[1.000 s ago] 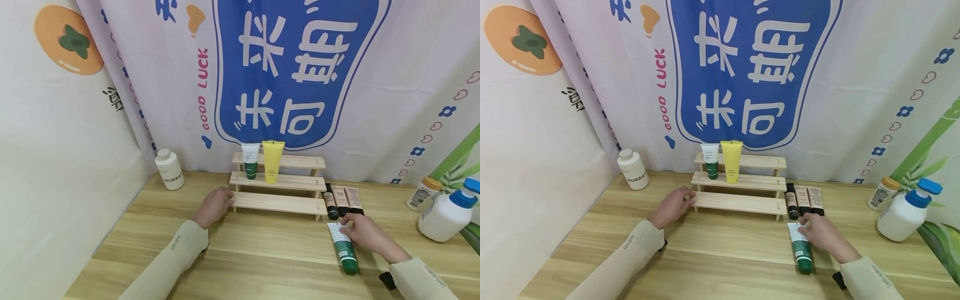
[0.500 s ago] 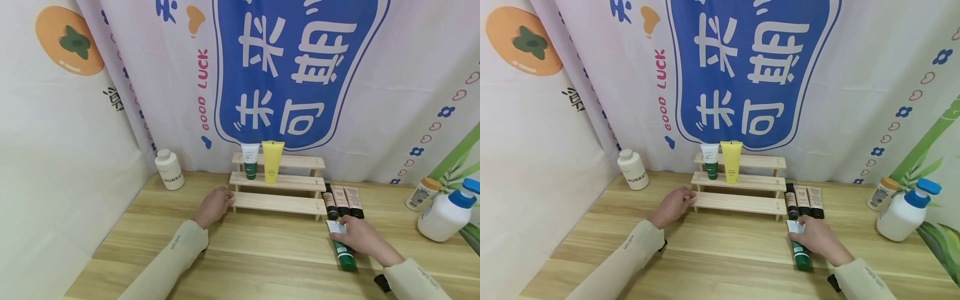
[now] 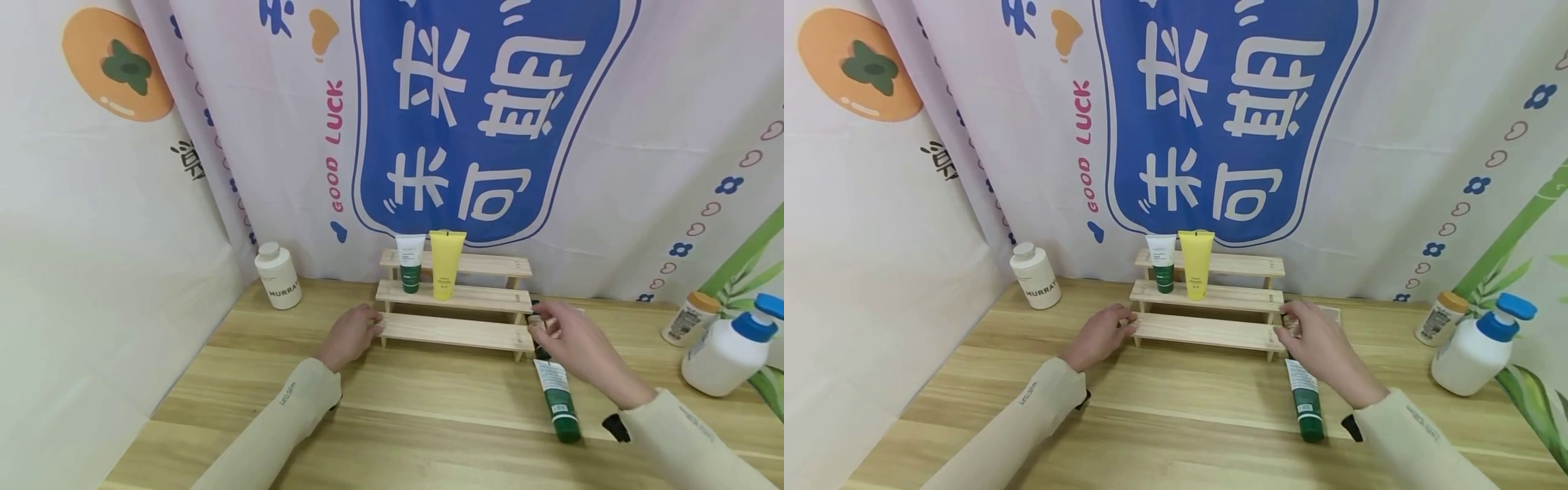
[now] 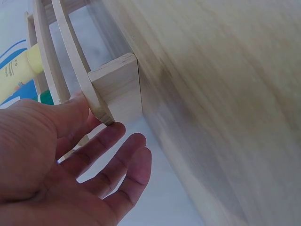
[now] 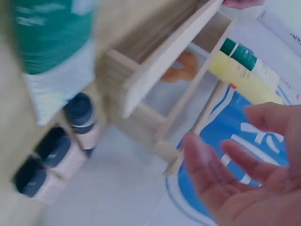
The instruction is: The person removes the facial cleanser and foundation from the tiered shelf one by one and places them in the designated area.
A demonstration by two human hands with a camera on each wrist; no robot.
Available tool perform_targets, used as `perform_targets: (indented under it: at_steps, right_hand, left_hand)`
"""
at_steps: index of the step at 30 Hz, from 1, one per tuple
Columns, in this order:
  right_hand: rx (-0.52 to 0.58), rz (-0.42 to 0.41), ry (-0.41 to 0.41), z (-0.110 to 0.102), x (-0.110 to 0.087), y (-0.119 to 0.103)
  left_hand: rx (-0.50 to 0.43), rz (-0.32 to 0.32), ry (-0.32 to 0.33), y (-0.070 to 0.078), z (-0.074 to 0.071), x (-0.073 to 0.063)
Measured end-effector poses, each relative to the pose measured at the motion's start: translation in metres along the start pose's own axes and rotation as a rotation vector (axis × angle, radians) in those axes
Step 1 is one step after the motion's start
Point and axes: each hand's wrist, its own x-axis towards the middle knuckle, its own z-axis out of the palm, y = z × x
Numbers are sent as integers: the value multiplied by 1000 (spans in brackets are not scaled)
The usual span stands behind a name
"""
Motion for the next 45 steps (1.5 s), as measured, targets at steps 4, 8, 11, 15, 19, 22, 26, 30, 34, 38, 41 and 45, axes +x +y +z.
perform_targets:
  at_steps: [4,8,11,15,19,22,26,30,34,38,41,45]
  right_hand:
    - [54,-128,38,6,23,-16]
    - [107,-207,78,12,49,-34]
    - [122,-246,131,17,67,-47]
    - [161,-287,190,27,87,-61]
    - [196,-283,239,34,101,-73]
    - [200,-265,283,38,107,-82]
    - [199,-230,351,43,114,-87]
    - [229,-196,396,51,121,-86]
    - [267,-204,426,60,122,-82]
    - [301,-232,451,67,123,-79]
    - [326,-246,464,70,123,-77]
    - [355,-263,472,70,120,-74]
  left_hand:
    - [-11,-19,-14,0,0,-1]
    - [-10,-24,-18,0,-1,-1]
    - [-8,-26,-16,1,-2,0]
    - [-12,-31,-12,1,-1,0]
    - [-17,-35,-16,2,-1,-1]
    - [-14,-38,-21,2,-1,-2]
    - [-12,-33,-11,2,-1,-2]
    - [-12,-28,-7,1,-1,-1]
    - [-10,-30,-10,2,0,-1]
    - [3,-24,-8,3,0,0]
    - [6,-23,-8,3,-1,0]
    - [1,-26,-11,3,-1,-1]
